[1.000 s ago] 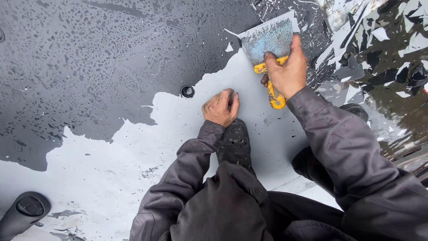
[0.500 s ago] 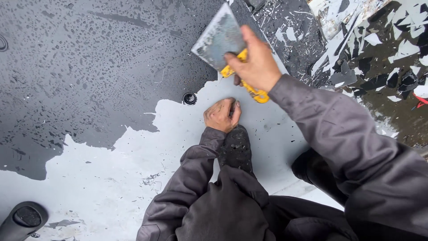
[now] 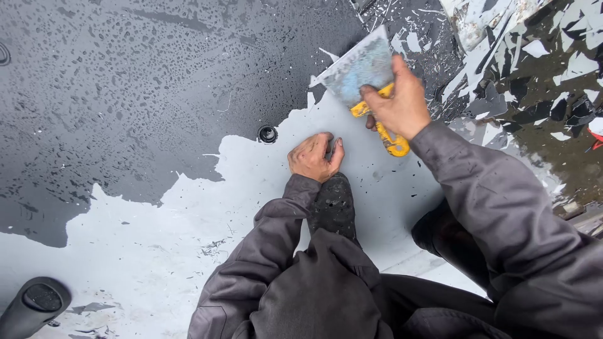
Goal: Use a metal scraper to remove old paint or coating from a flat surface.
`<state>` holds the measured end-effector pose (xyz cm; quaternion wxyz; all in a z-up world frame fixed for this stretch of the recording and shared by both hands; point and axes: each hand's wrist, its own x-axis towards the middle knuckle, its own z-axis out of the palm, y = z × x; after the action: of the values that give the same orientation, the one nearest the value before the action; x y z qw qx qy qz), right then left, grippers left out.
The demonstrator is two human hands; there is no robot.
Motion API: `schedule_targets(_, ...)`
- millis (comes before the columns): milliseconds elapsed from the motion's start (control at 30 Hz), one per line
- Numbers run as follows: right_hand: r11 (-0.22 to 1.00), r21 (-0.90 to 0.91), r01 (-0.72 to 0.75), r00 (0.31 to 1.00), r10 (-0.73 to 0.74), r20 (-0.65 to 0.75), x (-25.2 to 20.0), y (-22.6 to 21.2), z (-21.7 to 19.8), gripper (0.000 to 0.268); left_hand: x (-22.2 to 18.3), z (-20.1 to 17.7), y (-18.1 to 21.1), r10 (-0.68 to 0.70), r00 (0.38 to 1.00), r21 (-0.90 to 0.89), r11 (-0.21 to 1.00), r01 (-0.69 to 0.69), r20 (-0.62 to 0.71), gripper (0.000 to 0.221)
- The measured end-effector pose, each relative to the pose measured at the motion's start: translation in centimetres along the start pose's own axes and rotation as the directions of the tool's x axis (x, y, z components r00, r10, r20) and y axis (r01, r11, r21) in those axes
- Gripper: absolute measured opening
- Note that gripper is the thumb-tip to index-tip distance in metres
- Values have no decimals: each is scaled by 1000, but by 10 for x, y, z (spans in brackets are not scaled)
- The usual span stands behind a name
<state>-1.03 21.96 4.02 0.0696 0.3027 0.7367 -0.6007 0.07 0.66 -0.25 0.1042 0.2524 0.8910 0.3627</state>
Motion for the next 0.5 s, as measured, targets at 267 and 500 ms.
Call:
schedule_targets(267,904,-198,378,913,-328,243,4,-10,90,49,-21,13,-33,145,986,47,989,-141,-84,38)
schedule_targets(500,813,508,-285,944,331,1,-30,22,-38,42,0,-6,-3,54,998,-18,998,-54,-10,15)
